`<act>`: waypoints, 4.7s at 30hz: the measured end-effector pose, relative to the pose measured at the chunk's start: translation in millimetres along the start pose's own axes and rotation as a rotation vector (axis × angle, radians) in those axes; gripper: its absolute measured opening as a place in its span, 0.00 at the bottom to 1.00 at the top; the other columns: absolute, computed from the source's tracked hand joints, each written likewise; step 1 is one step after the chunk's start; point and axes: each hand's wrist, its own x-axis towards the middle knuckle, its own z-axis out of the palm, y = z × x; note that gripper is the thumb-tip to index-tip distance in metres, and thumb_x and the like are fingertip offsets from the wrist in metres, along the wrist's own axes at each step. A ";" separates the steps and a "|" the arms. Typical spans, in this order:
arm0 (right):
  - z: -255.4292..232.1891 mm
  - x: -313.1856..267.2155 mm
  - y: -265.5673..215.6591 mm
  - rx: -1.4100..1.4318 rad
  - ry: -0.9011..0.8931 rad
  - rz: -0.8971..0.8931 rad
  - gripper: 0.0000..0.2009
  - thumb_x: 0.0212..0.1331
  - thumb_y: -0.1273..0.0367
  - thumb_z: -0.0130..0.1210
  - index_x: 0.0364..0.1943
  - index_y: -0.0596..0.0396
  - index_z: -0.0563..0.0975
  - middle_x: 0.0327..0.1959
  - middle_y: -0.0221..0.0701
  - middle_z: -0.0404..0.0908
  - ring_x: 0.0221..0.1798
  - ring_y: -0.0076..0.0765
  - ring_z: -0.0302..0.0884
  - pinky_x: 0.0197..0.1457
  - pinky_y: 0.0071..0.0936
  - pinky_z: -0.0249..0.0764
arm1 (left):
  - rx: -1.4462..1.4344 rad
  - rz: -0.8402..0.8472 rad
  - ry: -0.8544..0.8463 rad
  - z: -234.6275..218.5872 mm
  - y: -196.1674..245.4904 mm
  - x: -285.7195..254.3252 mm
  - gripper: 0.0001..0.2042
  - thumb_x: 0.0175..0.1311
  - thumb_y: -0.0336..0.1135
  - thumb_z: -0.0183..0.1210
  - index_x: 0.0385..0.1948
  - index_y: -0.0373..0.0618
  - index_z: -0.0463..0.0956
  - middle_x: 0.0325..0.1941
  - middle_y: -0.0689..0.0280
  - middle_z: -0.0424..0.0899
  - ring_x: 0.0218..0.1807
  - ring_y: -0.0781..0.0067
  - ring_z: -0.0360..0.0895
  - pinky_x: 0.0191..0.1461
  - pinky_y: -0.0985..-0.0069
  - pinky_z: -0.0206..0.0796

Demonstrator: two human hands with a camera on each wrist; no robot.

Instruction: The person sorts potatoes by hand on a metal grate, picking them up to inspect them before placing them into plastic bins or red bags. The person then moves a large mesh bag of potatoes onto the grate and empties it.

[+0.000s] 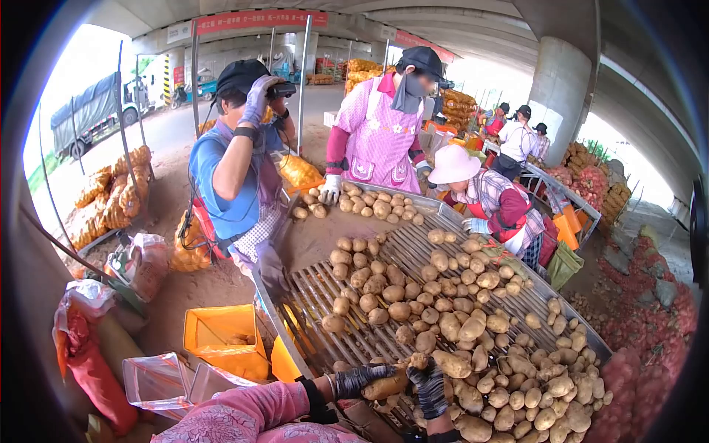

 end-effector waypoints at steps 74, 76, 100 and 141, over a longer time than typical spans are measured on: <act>-103.2 -16.0 18.6 -2.360 0.062 0.625 0.29 0.58 0.45 0.46 0.64 0.25 0.58 0.71 0.18 0.46 0.71 0.44 0.46 0.60 0.40 0.66 | -1.138 1.083 0.632 -118.4 -141.9 -334.3 0.33 0.53 0.66 0.51 0.48 0.46 0.72 0.44 0.57 0.80 0.45 0.52 0.76 0.48 0.49 0.67; -102.0 -12.8 20.1 -2.391 0.074 0.667 0.29 0.58 0.45 0.46 0.64 0.25 0.57 0.71 0.19 0.45 0.71 0.45 0.46 0.61 0.40 0.65 | -1.196 1.061 0.659 -129.1 -137.9 -332.8 0.32 0.53 0.66 0.51 0.48 0.47 0.72 0.43 0.58 0.80 0.44 0.52 0.77 0.46 0.51 0.67; -80.9 -8.7 13.9 -2.324 0.122 0.821 0.31 0.54 0.44 0.49 0.64 0.25 0.58 0.71 0.16 0.45 0.72 0.44 0.44 0.61 0.40 0.64 | -0.912 1.147 0.603 -205.2 -67.5 -293.5 0.32 0.61 0.61 0.45 0.60 0.46 0.60 0.55 0.47 0.71 0.52 0.43 0.72 0.57 0.52 0.64; -129.4 -15.2 24.1 -2.243 -0.020 0.453 0.28 0.58 0.51 0.48 0.64 0.30 0.59 0.70 0.23 0.50 0.71 0.47 0.45 0.69 0.45 0.49 | -0.653 0.703 1.831 -17.1 -248.1 -471.8 0.10 0.64 0.43 0.48 0.36 0.51 0.76 0.32 0.66 0.81 0.23 0.73 0.75 0.20 0.80 0.63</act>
